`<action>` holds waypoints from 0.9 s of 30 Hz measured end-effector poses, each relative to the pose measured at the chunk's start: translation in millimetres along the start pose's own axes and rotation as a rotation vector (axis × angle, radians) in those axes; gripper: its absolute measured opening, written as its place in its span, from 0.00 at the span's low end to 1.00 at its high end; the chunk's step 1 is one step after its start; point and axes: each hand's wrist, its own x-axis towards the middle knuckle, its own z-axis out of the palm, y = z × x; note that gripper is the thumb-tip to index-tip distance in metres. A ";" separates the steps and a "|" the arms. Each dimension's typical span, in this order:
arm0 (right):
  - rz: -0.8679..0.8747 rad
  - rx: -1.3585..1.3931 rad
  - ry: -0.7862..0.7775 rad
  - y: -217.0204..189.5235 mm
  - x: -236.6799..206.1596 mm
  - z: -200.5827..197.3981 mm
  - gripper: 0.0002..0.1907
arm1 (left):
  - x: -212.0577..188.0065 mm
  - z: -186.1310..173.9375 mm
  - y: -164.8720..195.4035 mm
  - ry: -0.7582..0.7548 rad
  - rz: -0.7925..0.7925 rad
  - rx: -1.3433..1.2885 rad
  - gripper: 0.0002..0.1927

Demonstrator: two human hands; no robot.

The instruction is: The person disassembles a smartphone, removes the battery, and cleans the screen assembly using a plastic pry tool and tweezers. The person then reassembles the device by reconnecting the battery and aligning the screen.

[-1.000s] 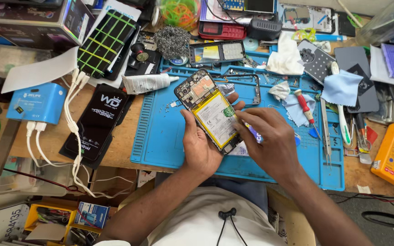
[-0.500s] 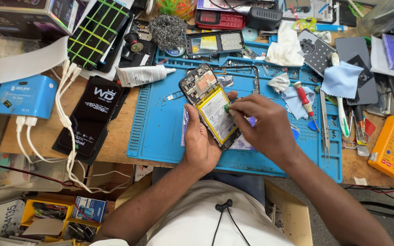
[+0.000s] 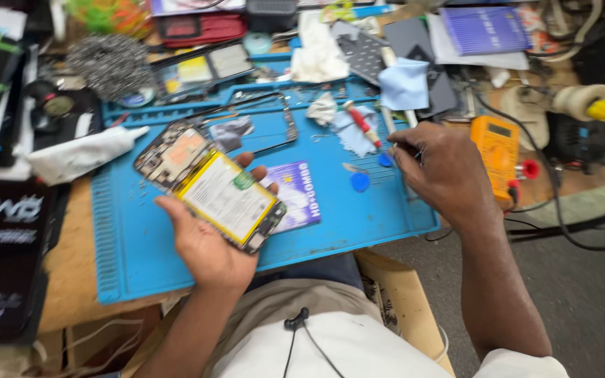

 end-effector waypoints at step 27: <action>0.053 1.210 0.147 -49.4 -53.3 96.6 0.10 | 1.7 -8.4 -8.9 -0.143 -0.066 -0.207 0.45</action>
